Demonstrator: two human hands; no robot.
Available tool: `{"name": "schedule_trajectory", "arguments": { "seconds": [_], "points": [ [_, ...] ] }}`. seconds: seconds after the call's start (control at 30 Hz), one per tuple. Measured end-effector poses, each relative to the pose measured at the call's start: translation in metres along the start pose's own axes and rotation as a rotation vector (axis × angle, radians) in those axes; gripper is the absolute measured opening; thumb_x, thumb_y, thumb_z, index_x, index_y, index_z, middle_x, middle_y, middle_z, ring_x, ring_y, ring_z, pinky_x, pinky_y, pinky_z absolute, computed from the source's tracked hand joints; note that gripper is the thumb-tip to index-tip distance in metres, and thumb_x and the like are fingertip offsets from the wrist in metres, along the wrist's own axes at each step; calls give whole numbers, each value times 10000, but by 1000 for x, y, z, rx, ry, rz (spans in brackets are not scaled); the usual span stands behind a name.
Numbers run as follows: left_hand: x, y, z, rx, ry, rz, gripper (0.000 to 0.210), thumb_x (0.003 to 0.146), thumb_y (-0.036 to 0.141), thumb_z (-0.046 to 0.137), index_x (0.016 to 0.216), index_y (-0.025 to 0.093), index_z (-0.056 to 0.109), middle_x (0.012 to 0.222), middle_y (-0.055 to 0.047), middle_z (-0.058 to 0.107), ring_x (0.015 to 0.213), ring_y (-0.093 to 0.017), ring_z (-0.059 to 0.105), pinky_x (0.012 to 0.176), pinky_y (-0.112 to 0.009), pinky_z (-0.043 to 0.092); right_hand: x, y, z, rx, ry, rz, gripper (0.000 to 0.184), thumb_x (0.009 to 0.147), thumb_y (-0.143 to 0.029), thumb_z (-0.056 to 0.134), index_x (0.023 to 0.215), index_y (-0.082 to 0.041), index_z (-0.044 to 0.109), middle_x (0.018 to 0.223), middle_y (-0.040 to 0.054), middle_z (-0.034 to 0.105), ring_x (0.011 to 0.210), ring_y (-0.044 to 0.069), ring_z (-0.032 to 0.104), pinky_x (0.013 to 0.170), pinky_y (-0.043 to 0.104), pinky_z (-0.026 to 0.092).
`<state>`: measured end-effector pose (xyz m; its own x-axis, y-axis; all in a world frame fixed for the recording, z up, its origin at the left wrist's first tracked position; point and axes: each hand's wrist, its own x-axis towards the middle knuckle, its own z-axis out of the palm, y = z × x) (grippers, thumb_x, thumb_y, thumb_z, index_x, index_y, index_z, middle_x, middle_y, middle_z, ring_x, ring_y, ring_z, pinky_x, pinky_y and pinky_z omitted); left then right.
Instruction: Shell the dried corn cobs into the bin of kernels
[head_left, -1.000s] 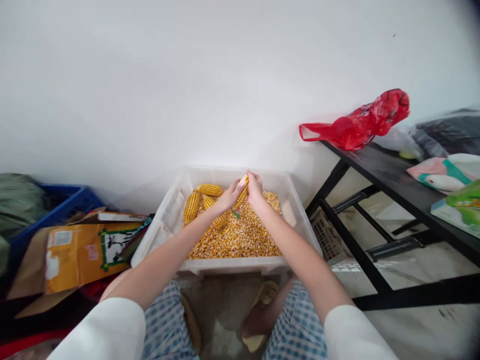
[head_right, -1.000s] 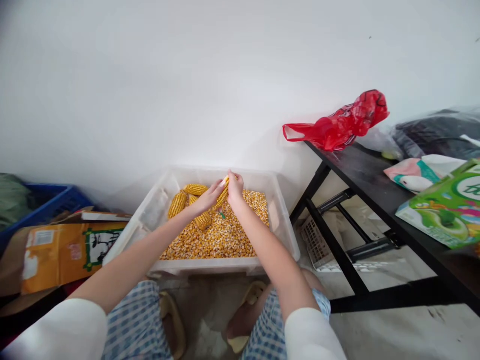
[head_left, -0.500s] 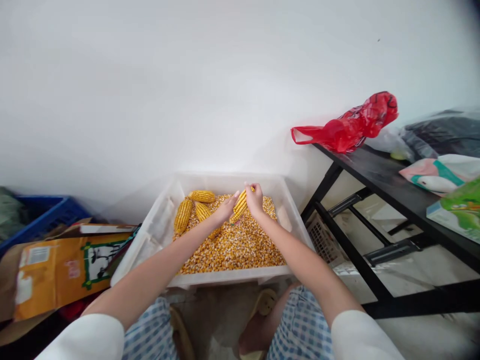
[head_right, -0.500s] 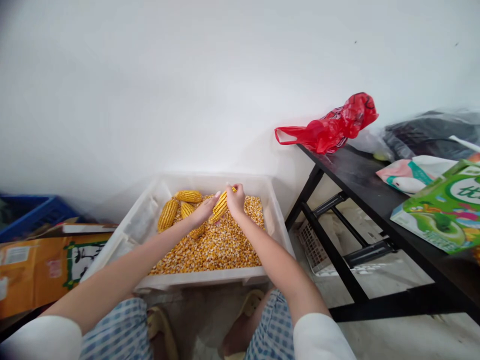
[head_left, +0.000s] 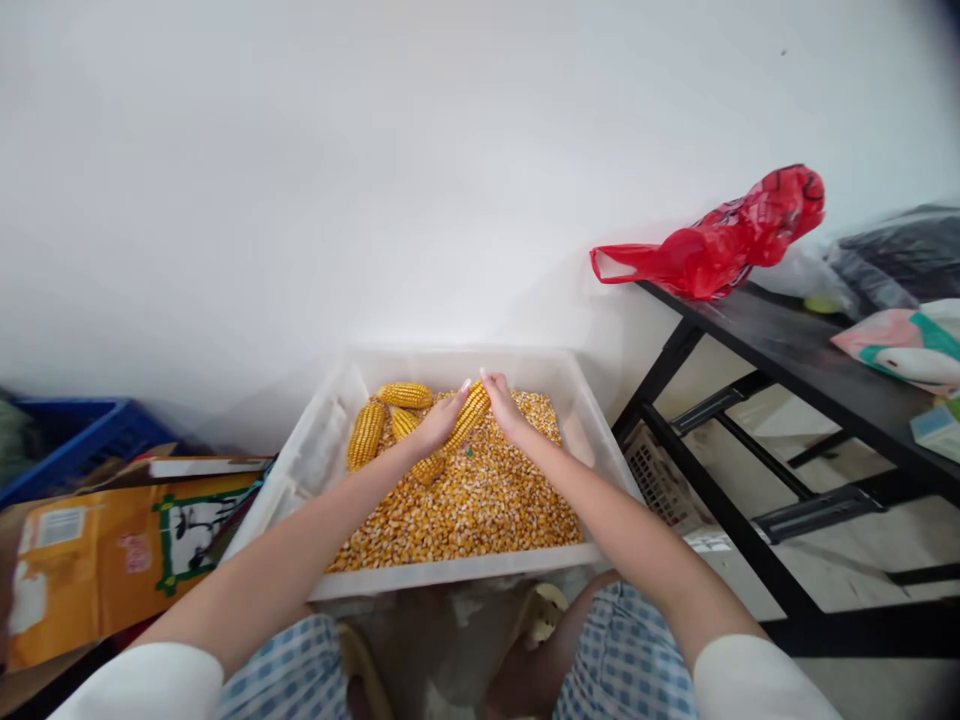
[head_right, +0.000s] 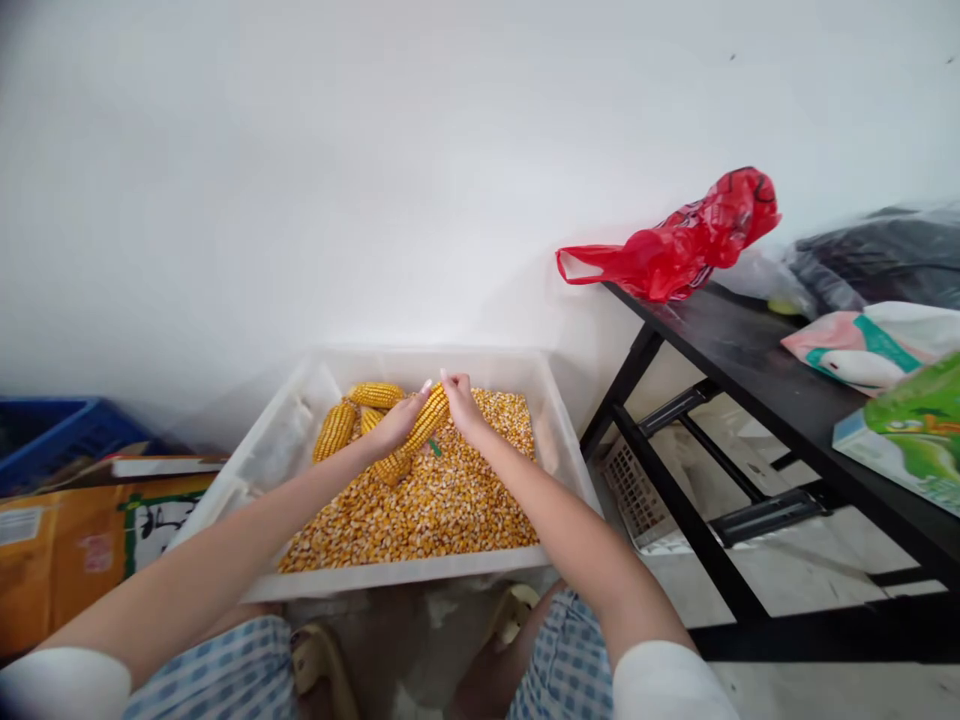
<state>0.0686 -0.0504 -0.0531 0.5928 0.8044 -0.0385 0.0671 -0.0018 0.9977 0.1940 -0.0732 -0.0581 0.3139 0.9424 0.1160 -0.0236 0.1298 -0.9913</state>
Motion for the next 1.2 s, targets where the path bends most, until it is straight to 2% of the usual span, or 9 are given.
{"name": "schedule_trajectory", "arguments": {
  "seconds": [0.1,0.27,0.43,0.57,0.67,0.8,0.97,1.1,1.2],
  "points": [
    [4,-6,-4,-39,-57,-45,600,766,651,351,928,131,603,598,-55,617,511,-185,562,493,-320,466,1,4,-2,9,-18,-7,348,771,-551,428,835,-210,414,748,-30,433,707,118,442,661,232,365],
    [4,-6,-5,-122,-32,-88,580,774,650,331,849,141,598,544,-44,591,457,-175,545,440,-309,455,0,4,-3,42,-66,-45,310,775,-513,457,845,-214,414,754,-35,419,692,107,433,661,222,363],
    [0,0,-3,-215,-145,-180,565,751,647,387,963,165,589,646,-59,633,495,-181,573,457,-311,478,3,8,-1,107,-168,9,328,769,-541,450,869,-230,424,736,-34,434,681,120,458,648,235,393],
    [2,-4,-2,-216,-69,-128,537,744,620,444,997,166,581,695,-59,646,537,-173,588,480,-288,486,5,10,1,137,-222,5,362,777,-576,404,845,-226,466,756,-14,468,755,142,483,731,269,417],
    [5,-10,-4,-192,-8,-161,575,746,641,414,989,149,586,651,-62,638,481,-172,570,435,-289,467,3,7,1,123,-230,28,369,772,-580,407,862,-227,467,783,-9,482,795,148,496,771,285,421],
    [8,-11,-6,-213,21,-159,600,754,649,381,978,135,593,638,-71,641,466,-177,572,415,-284,452,-7,-4,0,28,-271,13,372,730,-541,511,929,-233,443,860,-6,510,877,158,513,804,301,433],
    [9,-2,-9,-342,-27,-120,596,774,631,351,986,134,602,712,-81,671,611,-205,627,545,-305,495,-17,-11,2,-59,-276,31,665,607,-416,700,1157,-257,361,1140,30,495,1064,168,484,920,322,403],
    [5,5,-13,-358,-60,-153,632,752,658,350,949,122,620,738,-90,678,691,-224,638,634,-324,496,-21,-8,5,-58,-424,210,750,598,-411,715,1208,-254,306,1138,71,525,1002,198,542,799,357,491],
    [2,6,-14,-275,-80,-147,597,734,646,412,930,122,621,752,-87,675,708,-216,634,664,-317,486,-23,-6,5,-86,-466,271,743,569,-391,737,1172,-237,331,1142,89,516,973,218,557,686,336,530]
  ]
}}
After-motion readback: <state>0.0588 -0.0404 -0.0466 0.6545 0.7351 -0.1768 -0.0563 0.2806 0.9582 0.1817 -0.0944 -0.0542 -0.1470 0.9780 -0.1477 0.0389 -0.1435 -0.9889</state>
